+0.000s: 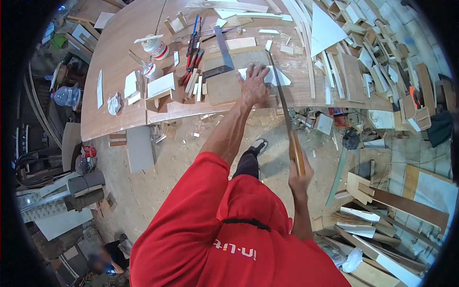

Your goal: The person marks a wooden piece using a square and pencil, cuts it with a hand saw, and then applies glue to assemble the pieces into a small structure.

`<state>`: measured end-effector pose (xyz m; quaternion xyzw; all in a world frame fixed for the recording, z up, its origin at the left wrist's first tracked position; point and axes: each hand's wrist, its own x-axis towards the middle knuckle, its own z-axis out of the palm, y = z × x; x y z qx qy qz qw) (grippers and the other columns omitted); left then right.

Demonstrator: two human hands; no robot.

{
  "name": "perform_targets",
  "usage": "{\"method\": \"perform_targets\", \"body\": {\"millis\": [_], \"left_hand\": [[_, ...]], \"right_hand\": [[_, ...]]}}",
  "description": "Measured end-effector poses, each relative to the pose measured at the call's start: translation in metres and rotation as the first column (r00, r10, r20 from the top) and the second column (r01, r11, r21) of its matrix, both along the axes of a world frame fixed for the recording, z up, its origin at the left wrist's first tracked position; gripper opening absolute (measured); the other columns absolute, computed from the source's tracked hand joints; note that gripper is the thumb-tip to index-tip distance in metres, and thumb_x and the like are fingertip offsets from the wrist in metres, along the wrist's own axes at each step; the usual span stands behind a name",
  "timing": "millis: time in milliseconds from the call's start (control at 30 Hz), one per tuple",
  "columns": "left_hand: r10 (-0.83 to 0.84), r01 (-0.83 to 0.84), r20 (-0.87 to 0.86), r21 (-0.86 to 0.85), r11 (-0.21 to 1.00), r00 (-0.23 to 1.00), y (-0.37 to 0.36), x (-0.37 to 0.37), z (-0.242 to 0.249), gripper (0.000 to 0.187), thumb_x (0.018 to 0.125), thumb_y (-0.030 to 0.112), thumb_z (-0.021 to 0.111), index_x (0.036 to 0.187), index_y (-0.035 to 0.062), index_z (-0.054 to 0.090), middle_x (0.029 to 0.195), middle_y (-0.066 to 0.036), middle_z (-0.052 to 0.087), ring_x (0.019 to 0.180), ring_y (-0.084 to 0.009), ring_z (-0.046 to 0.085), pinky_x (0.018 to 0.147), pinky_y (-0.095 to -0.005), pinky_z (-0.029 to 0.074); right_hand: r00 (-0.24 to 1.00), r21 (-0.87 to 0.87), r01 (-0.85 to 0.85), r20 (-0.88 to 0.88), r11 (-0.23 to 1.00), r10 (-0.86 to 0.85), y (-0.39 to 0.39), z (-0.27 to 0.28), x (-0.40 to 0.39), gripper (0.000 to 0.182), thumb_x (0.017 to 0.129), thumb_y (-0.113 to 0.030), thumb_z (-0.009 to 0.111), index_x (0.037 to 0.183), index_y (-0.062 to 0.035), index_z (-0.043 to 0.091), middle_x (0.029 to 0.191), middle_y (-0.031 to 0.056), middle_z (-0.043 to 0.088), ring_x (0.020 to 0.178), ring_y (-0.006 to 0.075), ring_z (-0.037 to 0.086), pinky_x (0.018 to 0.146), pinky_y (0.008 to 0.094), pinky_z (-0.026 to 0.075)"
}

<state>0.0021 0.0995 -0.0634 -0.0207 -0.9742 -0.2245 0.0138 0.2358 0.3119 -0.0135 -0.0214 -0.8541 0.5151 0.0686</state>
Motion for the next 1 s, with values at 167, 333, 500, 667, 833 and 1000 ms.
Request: {"method": "perform_targets", "body": {"millis": [167, 333, 500, 667, 833, 1000], "left_hand": [[-0.001, 0.001, -0.013, 0.017, 1.000, 1.000, -0.003, -0.001, -0.002, 0.060, 0.077, 0.027, 0.065, 0.134, 0.0210, 0.045, 0.145, -0.001, 0.034, 0.140, -0.0313, 0.020, 0.103, -0.0731, 0.015], [0.000, 0.000, 0.015, 0.008, 1.000, 1.000, -0.004, 0.001, 0.000, 0.062, 0.078, 0.029, 0.066, 0.135, 0.0211, 0.044, 0.145, -0.001, 0.033, 0.140, -0.0310, 0.020, 0.103, -0.0732, 0.015], [-0.006, 0.007, 0.008, -0.010, 1.000, 1.000, -0.004, -0.004, 0.001, 0.062, 0.080, 0.031, 0.065, 0.137, 0.0213, 0.043, 0.146, 0.000, 0.033, 0.140, -0.0300, 0.020, 0.102, -0.0735, 0.015], [0.008, -0.008, 0.050, -0.004, 1.000, 0.999, -0.002, -0.001, 0.003, 0.064, 0.078, 0.027, 0.065, 0.138, 0.0215, 0.042, 0.147, -0.001, 0.032, 0.140, -0.0298, 0.020, 0.104, -0.0728, 0.014], [-0.008, 0.008, 0.020, -0.005, 1.000, 1.000, -0.002, 0.000, 0.000, 0.063, 0.078, 0.027, 0.064, 0.137, 0.0209, 0.042, 0.145, -0.002, 0.033, 0.140, -0.0306, 0.019, 0.104, -0.0726, 0.014], [-0.006, 0.007, 0.045, -0.006, 1.000, 0.999, -0.004, 0.000, 0.004, 0.067, 0.076, 0.025, 0.066, 0.138, 0.0209, 0.041, 0.147, -0.001, 0.032, 0.140, -0.0298, 0.021, 0.102, -0.0733, 0.016]], "right_hand": [[0.998, -0.058, -0.028, 0.051, 0.998, 0.031, -0.001, 0.002, 0.005, 0.047, 0.081, -0.006, 0.053, 0.127, 0.0051, 0.052, 0.091, 0.0172, 0.065, 0.078, 0.0163, 0.062, 0.071, 0.0302, 0.050], [1.000, -0.061, 0.010, 0.028, 0.998, -0.008, 0.007, 0.008, 0.034, 0.048, 0.081, -0.003, 0.052, 0.128, 0.0016, 0.053, 0.085, 0.0157, 0.062, 0.073, 0.0156, 0.060, 0.066, 0.0306, 0.049], [0.990, -0.112, -0.049, 0.127, 0.993, 0.063, -0.011, -0.001, -0.034, 0.049, 0.079, -0.001, 0.051, 0.127, 0.0026, 0.053, 0.102, 0.0234, 0.066, 0.083, 0.0212, 0.068, 0.071, 0.0316, 0.052], [0.999, 0.001, -0.034, 0.027, 0.999, 0.034, 0.009, 0.014, 0.036, 0.049, 0.079, -0.001, 0.051, 0.128, 0.0018, 0.052, 0.098, 0.0220, 0.066, 0.078, 0.0189, 0.066, 0.068, 0.0311, 0.051], [0.994, -0.096, 0.005, 0.105, 0.995, 0.005, -0.001, -0.002, -0.013, 0.046, 0.080, 0.000, 0.053, 0.126, 0.0045, 0.053, 0.104, 0.0196, 0.065, 0.094, 0.0215, 0.064, 0.082, 0.0306, 0.049], [0.996, -0.036, -0.036, 0.075, 0.999, 0.039, -0.003, 0.001, -0.011, 0.048, 0.079, -0.003, 0.050, 0.127, 0.0009, 0.053, 0.097, 0.0210, 0.066, 0.070, 0.0164, 0.062, 0.063, 0.0298, 0.050]]}}
